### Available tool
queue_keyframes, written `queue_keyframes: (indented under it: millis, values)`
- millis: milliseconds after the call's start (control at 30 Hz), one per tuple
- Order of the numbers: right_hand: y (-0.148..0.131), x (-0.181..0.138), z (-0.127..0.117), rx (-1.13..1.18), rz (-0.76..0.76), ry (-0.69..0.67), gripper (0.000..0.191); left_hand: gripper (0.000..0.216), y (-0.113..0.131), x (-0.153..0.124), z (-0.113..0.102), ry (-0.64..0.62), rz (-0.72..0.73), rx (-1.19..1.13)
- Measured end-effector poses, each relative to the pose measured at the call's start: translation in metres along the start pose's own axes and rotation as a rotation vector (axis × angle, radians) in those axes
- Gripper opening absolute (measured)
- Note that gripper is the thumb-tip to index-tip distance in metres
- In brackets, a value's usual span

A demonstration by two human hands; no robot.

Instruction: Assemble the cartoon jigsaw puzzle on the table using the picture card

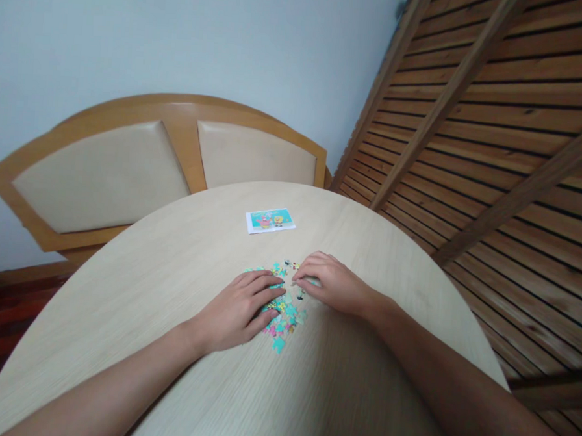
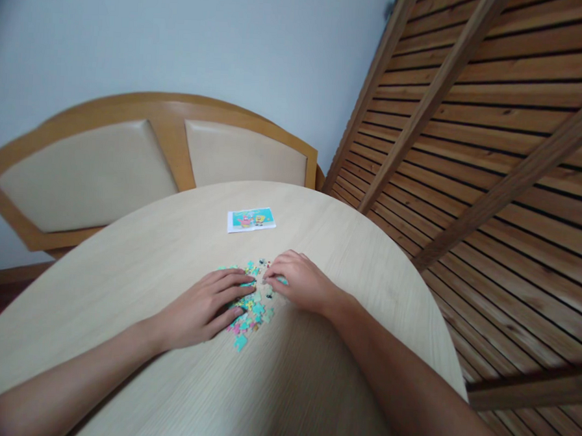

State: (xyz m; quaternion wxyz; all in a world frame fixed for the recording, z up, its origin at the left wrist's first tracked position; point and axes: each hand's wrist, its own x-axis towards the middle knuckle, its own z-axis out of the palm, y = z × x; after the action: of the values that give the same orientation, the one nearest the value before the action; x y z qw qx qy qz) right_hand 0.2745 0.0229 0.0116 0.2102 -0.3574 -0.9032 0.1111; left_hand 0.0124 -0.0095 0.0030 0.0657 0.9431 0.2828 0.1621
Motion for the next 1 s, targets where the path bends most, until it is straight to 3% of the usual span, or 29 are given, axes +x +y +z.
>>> queue_keyframes:
  millis: [233, 667, 867, 1000]
  values:
    - [0.0018, 0.0001, 0.0, -0.221, 0.088, 0.015, 0.015, 0.038, -0.001, -0.0003, -0.0007, -0.039, 0.037, 0.004]
    - [-0.0035, -0.0013, 0.0077, -0.023, 0.002, 0.04, 0.008, 0.039, -0.001, -0.0005, -0.0005, -0.045, 0.042, -0.014]
    - [-0.0038, 0.0008, 0.0074, -0.048, -0.066, 0.052, 0.005, 0.036, 0.0, 0.0007, -0.0012, -0.025, 0.04, -0.043]
    - [-0.0055, 0.0006, 0.0062, -0.029, -0.072, 0.028, 0.013, 0.035, 0.0005, 0.0015, -0.0016, -0.018, 0.042, -0.054]
